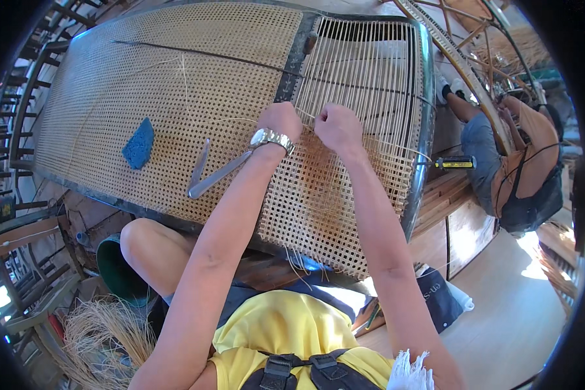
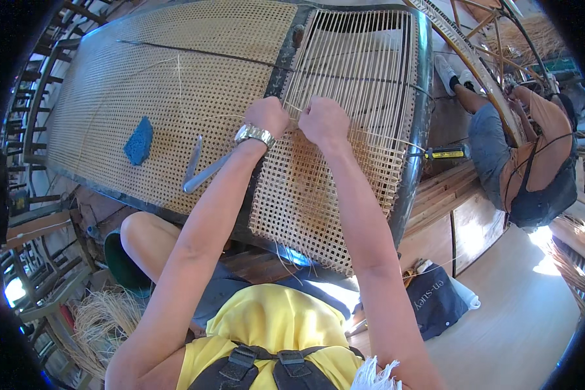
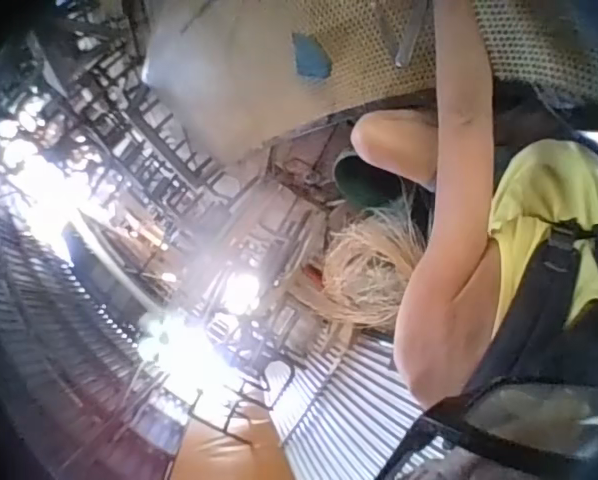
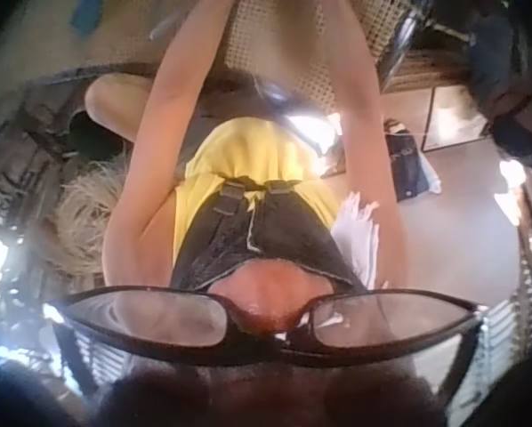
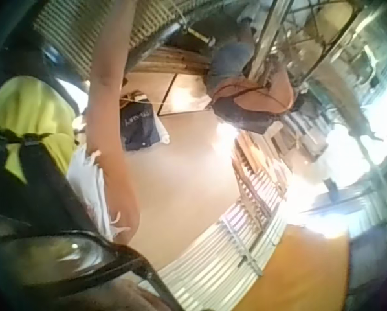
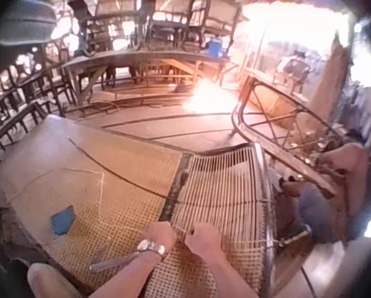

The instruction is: The recorder is weaving bamboo or rattan material into a mesh pattern on a large furniture frame.

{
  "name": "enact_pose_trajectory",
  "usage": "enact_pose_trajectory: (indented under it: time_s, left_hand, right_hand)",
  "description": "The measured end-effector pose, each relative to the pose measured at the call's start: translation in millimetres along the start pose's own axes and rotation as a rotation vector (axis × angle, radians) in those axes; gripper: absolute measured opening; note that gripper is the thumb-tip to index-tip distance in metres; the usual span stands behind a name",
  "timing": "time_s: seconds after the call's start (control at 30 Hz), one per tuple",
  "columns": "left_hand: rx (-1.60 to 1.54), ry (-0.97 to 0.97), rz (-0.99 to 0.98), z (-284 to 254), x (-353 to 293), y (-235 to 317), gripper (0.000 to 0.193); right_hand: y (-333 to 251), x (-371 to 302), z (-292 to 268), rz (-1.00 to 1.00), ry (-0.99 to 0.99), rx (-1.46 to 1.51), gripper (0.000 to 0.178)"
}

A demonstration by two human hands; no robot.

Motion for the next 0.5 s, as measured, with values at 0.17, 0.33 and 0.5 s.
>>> enact_pose_trajectory:
  time_s: [0.17,0.33,0.5]
  left_hand:
    - [-0.016,-0.022,-0.091,-2,-5,0,0.026]
    - [-0.146,0.032,-0.047,2,-5,-4,0.038]
    - [-0.089,0.165,0.006,8,-5,-28,0.040]
  right_hand:
    - [-4,1,4,-0.041,0.011,-0.002,0.017]
    - [-15,2,8,-0.039,0.062,-0.109,0.017]
    - [-29,-6,0,0.021,-0.021,-0.118,0.036]
Point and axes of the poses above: each hand's wrist, its own x-axis towards the middle knuckle, its own z-axis out of the palm, y = z × x, the point moved 2 cm from there along x, towards the middle knuckle, and after that the axes turned 7 degrees about z, right-handed, at the moved point
